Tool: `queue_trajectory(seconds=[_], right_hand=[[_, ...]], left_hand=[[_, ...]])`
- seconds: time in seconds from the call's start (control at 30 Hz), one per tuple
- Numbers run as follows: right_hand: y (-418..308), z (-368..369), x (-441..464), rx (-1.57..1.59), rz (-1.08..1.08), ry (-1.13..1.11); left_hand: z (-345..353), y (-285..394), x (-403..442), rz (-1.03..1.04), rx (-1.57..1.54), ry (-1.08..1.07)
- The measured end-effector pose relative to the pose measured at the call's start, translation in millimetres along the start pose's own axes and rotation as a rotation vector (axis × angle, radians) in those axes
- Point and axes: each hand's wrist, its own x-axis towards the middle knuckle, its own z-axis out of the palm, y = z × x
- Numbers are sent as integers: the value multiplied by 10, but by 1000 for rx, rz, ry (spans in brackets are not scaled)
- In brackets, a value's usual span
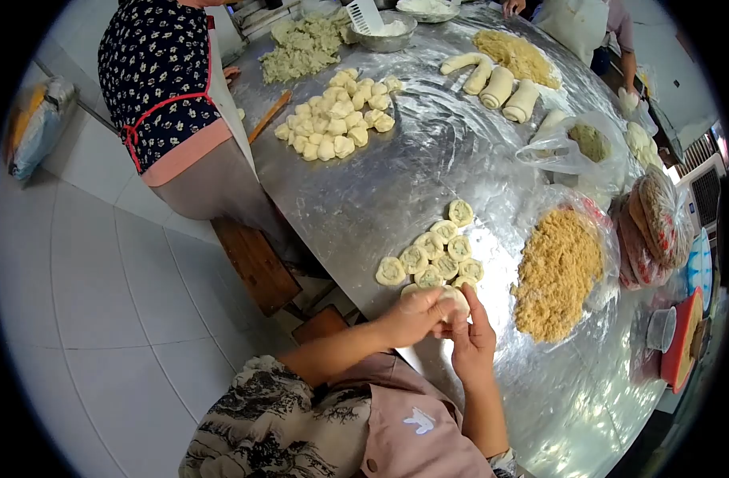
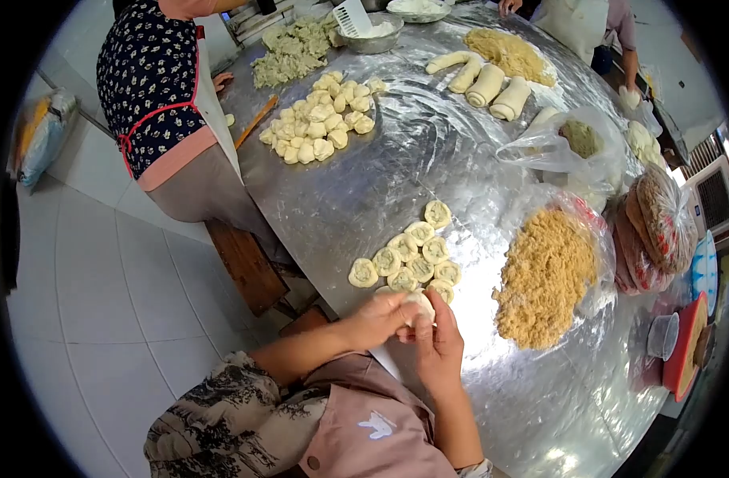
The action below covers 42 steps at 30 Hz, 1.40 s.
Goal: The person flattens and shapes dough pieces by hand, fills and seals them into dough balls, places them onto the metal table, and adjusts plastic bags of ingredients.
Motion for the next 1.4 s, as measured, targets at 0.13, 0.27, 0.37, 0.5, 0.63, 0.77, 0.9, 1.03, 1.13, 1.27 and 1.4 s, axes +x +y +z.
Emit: queue_trajectory(seconds=[0.13,0.27,0.37,0.5,0.63,0.77,0.9,1.03,1.13,1.27,1.4], right_hand=[[-85,-23,-25,-68,-3,58],[-12,-263,-48,10,167,209],[48,-373,-54,16,213,303],[-79,-288,-21,-58,290,305],[-64,-185,-20,-163,304,242],[96,-247,-66,-195,313,172],[147,-286,-130,-270,276,116],[130,-353,-210,-269,234,104],[123,-461,-309,-260,204,153],[252,-670,-485,-155,186,333],[339,-852,-591,-52,207,500]], left_hand=[[-686,161,207,-65,399,313],[-1741,329,488,-140,517,595],[-2415,451,620,-346,414,742],[-3038,277,803,-349,761,787],[-3047,226,756,-141,1103,993],[-2976,285,740,-243,1138,992],[-2786,398,774,-323,1203,1027],[-2733,426,770,-309,1174,1088],[-2798,249,715,-101,1085,1211],[-2560,196,531,-90,840,1135],[-2071,193,366,-11,905,923]])
